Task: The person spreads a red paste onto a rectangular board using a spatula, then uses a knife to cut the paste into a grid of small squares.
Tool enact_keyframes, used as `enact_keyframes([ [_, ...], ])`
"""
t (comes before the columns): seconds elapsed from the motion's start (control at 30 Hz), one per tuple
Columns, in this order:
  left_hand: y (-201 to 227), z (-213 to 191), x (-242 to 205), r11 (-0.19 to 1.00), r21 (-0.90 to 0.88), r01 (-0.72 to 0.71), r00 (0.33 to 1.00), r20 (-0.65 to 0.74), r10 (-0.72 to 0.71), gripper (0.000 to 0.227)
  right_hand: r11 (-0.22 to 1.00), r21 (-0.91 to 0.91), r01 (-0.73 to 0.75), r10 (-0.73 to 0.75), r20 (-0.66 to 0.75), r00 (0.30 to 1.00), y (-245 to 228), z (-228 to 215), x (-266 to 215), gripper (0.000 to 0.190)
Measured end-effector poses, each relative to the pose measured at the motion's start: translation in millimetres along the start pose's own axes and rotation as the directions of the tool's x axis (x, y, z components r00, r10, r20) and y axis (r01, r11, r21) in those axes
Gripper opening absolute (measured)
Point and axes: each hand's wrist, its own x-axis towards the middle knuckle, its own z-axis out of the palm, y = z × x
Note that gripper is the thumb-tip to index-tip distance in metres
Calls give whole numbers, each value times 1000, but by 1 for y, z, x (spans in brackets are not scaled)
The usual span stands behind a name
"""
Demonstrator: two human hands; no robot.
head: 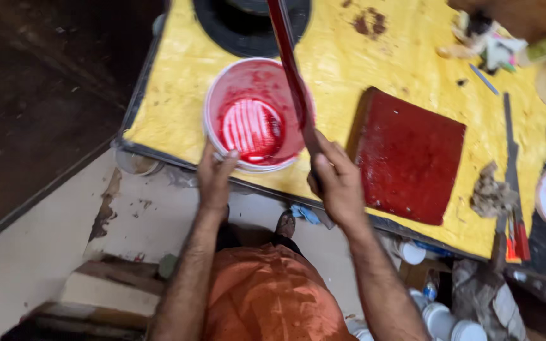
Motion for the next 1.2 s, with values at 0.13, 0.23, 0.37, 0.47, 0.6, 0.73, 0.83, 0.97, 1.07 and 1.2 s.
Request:
enact_keyframes([
  [0.13, 7, 11, 1, 996, 9, -93, 995, 39, 93, 60, 566, -798, 207, -302, 33, 953, 8, 44, -1, 61],
  [0.23, 15, 11, -2, 994, 51, -99, 995, 29, 98, 60, 389, -919, 63, -93, 29, 995, 15, 34, -37, 79],
  [0.37, 13, 15, -4, 988, -26, -152, 987, 40, 153, 63, 277, -961, 26, 215, 89, 973, 7, -5, -89, 74],
  [0.47, 10, 14, -3, 987, -61, -150, 987, 39, 153, 67, 261, -964, 49, 271, 122, 955, -1, -29, -115, 83],
  [0.6, 13, 18, -14, 986, 71, -150, 988, -33, 153, 72, 243, -968, 63, 336, 145, 931, -13, -58, -158, 83],
  [0.73, 21, 41, -42, 415, 887, -201, 822, -78, 564, 76, 353, -934, -56, 374, 85, 924, -22, -117, -178, 78],
  [0.83, 14, 71, -73, 358, 924, -137, 887, -46, 459, 72, 626, -774, 98, -66, 73, 995, -19, -187, -177, 63],
  [0.97, -18, 142, -79, 401, 915, -31, 962, -82, 261, 99, 592, -798, 107, -161, 14, 987, 16, -282, -146, 51],
  [1.07, -39, 190, -49, 271, 962, 30, 970, -94, 224, 99, 482, -841, 245, -179, 179, 967, 44, -317, -122, 47],
  [1.2, -48, 214, -41, 258, 962, -85, 989, 50, 142, 106, 191, -873, 448, -44, 449, 893, 65, -317, -104, 46],
])
